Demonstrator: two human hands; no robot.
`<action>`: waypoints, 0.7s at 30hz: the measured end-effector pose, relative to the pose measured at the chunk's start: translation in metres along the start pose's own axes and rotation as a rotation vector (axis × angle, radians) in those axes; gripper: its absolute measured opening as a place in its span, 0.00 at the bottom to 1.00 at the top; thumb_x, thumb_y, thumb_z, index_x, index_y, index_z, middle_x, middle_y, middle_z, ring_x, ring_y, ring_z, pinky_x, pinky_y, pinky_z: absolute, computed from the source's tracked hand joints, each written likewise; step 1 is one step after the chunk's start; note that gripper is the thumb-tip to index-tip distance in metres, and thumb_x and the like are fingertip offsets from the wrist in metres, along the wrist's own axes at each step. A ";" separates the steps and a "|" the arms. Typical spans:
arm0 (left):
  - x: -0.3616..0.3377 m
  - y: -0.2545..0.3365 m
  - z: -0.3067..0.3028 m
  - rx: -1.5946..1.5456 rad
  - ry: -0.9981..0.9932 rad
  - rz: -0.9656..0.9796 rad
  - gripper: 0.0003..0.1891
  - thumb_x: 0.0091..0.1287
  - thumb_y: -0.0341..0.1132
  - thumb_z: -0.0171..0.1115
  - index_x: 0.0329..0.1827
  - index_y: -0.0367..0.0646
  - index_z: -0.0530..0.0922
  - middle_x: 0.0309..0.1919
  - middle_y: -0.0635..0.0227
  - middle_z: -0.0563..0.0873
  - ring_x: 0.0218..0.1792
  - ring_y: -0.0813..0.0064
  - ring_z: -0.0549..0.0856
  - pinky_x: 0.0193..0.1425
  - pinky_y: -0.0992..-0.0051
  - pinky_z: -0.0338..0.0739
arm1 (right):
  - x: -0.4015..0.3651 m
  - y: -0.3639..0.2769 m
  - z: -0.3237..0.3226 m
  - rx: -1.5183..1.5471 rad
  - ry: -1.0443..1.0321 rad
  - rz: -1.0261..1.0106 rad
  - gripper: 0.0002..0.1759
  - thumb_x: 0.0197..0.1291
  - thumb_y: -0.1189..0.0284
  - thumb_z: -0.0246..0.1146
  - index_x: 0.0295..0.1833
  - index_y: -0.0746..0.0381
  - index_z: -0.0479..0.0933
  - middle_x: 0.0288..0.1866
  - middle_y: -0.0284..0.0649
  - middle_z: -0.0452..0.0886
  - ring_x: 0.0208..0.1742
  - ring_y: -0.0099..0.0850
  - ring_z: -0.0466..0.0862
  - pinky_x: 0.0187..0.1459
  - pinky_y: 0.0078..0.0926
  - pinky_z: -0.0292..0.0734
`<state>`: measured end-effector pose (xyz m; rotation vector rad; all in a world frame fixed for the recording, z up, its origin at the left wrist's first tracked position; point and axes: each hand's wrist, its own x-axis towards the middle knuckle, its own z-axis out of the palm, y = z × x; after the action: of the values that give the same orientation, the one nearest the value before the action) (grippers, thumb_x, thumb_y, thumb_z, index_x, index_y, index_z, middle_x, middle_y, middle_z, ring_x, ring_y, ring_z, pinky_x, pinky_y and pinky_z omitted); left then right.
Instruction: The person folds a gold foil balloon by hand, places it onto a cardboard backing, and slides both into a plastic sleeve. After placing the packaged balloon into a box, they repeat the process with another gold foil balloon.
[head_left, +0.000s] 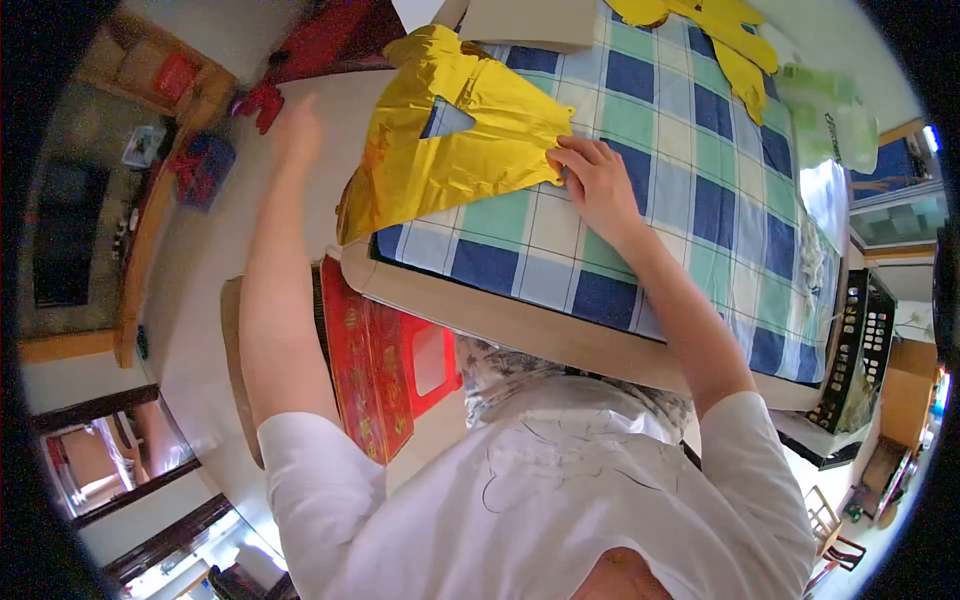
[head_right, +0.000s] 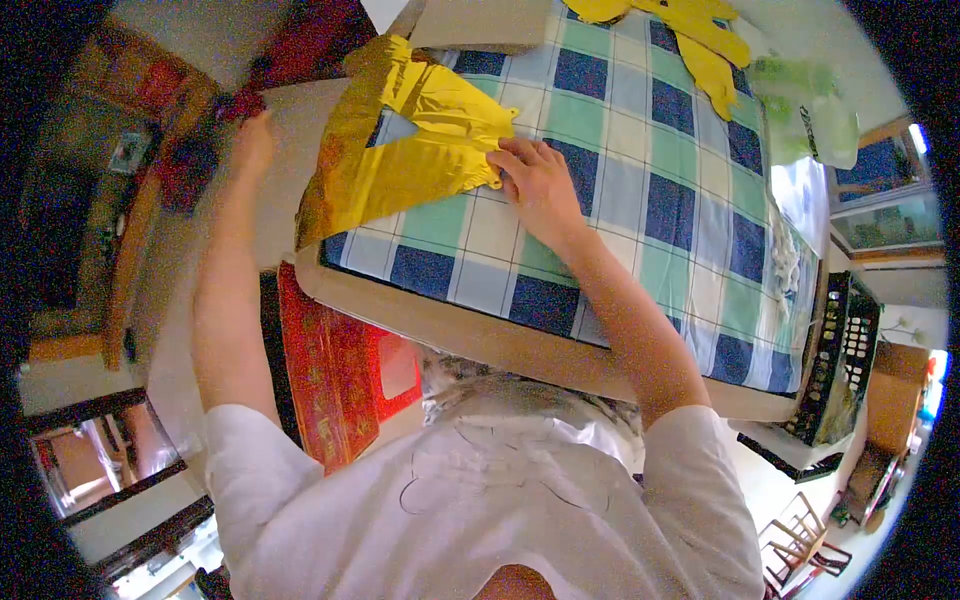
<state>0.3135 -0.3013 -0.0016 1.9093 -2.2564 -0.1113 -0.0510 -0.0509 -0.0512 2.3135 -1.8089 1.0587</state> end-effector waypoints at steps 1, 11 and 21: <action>-0.021 0.007 0.006 0.240 0.267 0.358 0.14 0.65 0.37 0.56 0.51 0.43 0.80 0.47 0.54 0.83 0.50 0.57 0.82 0.55 0.58 0.75 | -0.004 -0.001 0.000 0.004 -0.006 0.000 0.17 0.53 0.78 0.61 0.50 0.55 0.75 0.55 0.39 0.78 0.57 0.42 0.76 0.56 0.41 0.70; -0.015 0.060 0.046 -0.776 0.188 -0.139 0.20 0.62 0.44 0.62 0.54 0.43 0.77 0.53 0.52 0.80 0.56 0.56 0.80 0.59 0.60 0.73 | -0.003 0.001 0.004 -0.009 -0.013 0.029 0.17 0.52 0.77 0.61 0.50 0.56 0.76 0.55 0.39 0.78 0.57 0.41 0.76 0.56 0.40 0.70; -0.171 0.206 0.042 -0.178 0.195 0.988 0.10 0.62 0.34 0.57 0.42 0.40 0.79 0.41 0.62 0.81 0.47 0.59 0.81 0.49 0.64 0.78 | -0.004 0.001 0.005 0.026 0.033 0.040 0.14 0.56 0.75 0.59 0.49 0.59 0.77 0.54 0.39 0.79 0.56 0.41 0.76 0.57 0.39 0.69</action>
<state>0.1324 -0.1004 -0.0225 0.5438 -2.6352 0.0167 -0.0499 -0.0500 -0.0576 2.2692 -1.8474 1.1258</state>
